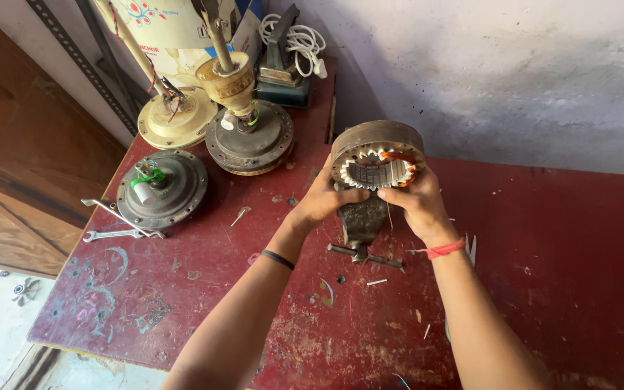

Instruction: The person winds copper wire into the slots of a motor stator held in a bench vise. They use their hands to guide the wire and a metal tool to press the wire into place. The person rotates the stator to access different slots and continues winding until the visible slots are filled.

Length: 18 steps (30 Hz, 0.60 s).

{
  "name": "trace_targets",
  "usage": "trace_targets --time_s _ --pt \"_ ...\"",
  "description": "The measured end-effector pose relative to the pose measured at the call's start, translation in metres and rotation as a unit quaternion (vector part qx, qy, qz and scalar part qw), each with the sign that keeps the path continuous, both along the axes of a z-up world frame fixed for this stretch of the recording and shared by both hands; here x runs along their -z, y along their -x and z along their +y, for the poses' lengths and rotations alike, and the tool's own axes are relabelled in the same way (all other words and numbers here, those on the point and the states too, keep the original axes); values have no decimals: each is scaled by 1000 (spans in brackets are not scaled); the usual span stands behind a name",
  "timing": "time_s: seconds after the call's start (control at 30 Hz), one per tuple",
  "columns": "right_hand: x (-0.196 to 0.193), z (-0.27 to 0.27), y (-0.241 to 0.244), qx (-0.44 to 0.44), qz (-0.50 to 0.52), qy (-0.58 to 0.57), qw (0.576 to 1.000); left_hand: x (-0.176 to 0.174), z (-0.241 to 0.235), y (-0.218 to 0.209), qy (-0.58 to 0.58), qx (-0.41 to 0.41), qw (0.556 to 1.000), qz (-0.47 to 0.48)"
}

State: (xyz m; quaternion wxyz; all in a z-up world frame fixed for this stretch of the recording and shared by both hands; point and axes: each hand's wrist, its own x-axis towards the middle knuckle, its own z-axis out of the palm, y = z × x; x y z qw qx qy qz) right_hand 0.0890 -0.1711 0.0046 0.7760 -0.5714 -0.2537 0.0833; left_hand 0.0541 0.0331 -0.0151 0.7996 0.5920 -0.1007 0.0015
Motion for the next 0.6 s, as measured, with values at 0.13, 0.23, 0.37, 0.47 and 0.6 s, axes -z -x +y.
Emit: trace_targets --time_s 0.13,0.23,0.37,0.47,0.6 --pt "0 3 4 25 -26 -2 999 4 3 -2 -35 -2 999 -14" --pt "3 6 11 45 -42 2 998 3 5 -2 -52 -9 999 -6" --pt "6 5 26 122 -66 20 990 2 3 -3 -25 1 1000 -8" --pt "6 7 45 247 -66 109 961 2 3 -2 -23 1 1000 -11" --pt "1 15 71 361 -114 262 888 4 5 -5 -36 11 999 -10"
